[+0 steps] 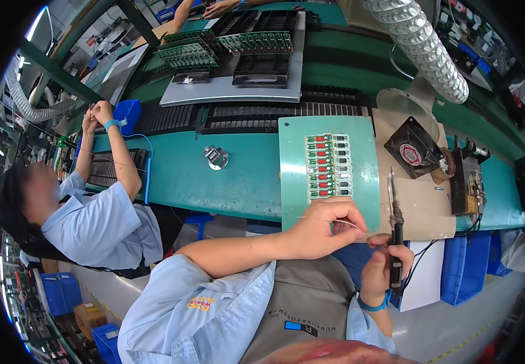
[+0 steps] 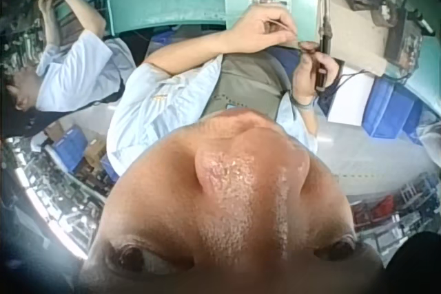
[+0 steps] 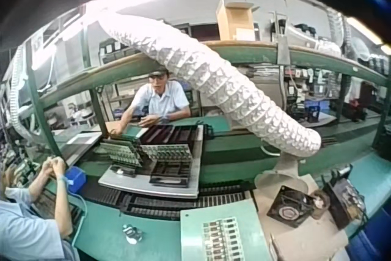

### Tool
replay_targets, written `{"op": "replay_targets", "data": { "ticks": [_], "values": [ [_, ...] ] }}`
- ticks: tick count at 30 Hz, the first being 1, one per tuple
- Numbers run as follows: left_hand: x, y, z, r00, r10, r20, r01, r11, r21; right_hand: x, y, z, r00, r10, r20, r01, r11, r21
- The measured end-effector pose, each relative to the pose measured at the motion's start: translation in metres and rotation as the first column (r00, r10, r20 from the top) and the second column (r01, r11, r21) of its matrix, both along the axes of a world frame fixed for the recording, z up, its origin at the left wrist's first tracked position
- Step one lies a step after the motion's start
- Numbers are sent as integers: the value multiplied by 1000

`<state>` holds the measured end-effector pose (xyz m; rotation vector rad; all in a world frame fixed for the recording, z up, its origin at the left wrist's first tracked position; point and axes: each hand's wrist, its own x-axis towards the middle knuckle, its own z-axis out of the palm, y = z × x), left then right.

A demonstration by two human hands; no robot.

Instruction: Soldering components onto printed circuit boards and placing them into an assembly rack.

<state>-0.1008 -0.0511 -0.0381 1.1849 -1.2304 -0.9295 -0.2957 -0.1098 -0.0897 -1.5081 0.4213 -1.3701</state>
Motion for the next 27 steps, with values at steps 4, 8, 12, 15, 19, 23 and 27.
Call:
{"op": "replay_targets", "data": {
  "ticks": [4, 8, 12, 15, 19, 23, 27],
  "values": [
    [-4, -1, -6, 996, 93, -11, -93, 990, -104, 10, 2, 4, 996, -4, -87, 12, 996, 84],
    [4, 4, -15, 996, 84, 29, -82, 994, -72, 9, -4, 0, 965, -55, -257, 68, 997, 41],
    [10, 14, -18, 988, 97, -120, -93, 995, 39, 9, -10, 0, 957, -54, -285, 58, 998, 5],
    [18, 19, -23, 964, 151, -219, -156, 988, -8, 17, -16, -3, 976, 1, -218, 9, 999, 47],
    [36, 23, -18, 954, 220, -205, -235, 970, -55, 19, -22, -14, 998, 68, 17, -70, 994, 90],
    [66, 21, -11, 937, 338, -86, -347, 929, -127, 22, -29, -17, 989, 65, 131, -82, 989, 127],
    [92, 16, -6, 924, 383, 4, -380, 916, -131, 17, -29, -22, 993, -29, 111, 17, 994, 110]
  ]
}}
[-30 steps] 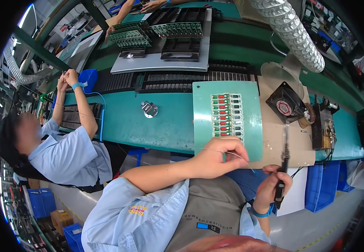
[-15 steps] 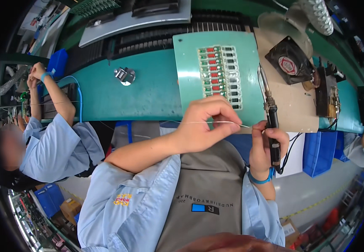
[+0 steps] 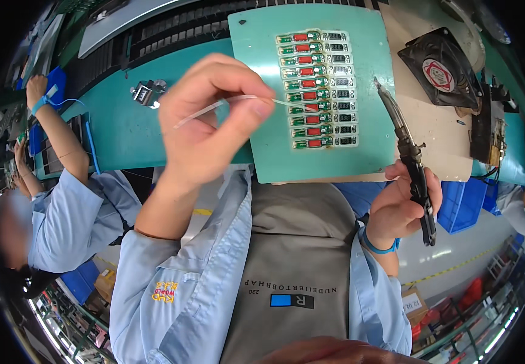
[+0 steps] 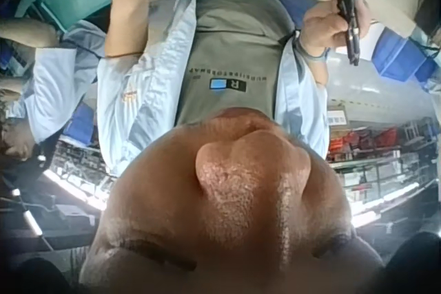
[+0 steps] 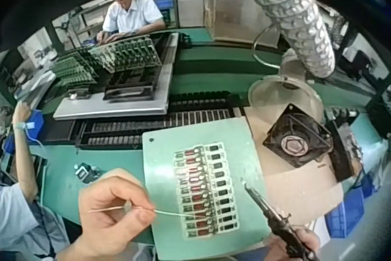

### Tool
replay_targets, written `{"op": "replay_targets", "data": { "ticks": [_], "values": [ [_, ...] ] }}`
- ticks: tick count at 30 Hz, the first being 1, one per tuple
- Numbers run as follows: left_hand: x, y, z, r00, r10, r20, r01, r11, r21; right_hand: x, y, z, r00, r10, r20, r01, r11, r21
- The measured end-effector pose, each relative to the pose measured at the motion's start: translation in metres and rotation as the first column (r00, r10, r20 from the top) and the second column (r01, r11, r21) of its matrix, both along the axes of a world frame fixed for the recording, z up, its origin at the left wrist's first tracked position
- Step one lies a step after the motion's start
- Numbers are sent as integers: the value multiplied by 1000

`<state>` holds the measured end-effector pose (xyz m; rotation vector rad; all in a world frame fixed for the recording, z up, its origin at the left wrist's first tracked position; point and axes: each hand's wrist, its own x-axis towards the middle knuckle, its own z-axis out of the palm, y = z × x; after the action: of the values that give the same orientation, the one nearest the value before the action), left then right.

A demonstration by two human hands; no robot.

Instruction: Soldering components onto printed circuit boards and placing them into an assembly rack.

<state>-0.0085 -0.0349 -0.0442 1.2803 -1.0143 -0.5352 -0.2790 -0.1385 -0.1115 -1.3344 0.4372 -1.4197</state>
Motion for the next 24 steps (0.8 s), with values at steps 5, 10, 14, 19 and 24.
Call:
{"op": "replay_targets", "data": {
  "ticks": [5, 10, 14, 19, 24],
  "values": [
    [16, -6, 1, 989, 26, 147, -29, 999, 16, -7, 2, 3, 973, -103, -207, 77, 988, -131],
    [19, -16, 0, 945, 3, 327, -24, 998, 61, -12, 3, 8, 931, -78, -356, -9, 972, -235],
    [19, -22, -4, 920, -7, 392, -14, 999, 49, -16, 5, 13, 903, -37, -427, -80, 964, -253],
    [18, -26, -8, 912, -5, 411, -3, 1000, 19, -16, 6, 18, 800, -38, -599, -146, 956, -255],
    [18, -29, -10, 910, -20, 413, 10, 1000, 27, -13, 5, 16, 822, 9, -570, -159, 964, -214]
  ]
}}
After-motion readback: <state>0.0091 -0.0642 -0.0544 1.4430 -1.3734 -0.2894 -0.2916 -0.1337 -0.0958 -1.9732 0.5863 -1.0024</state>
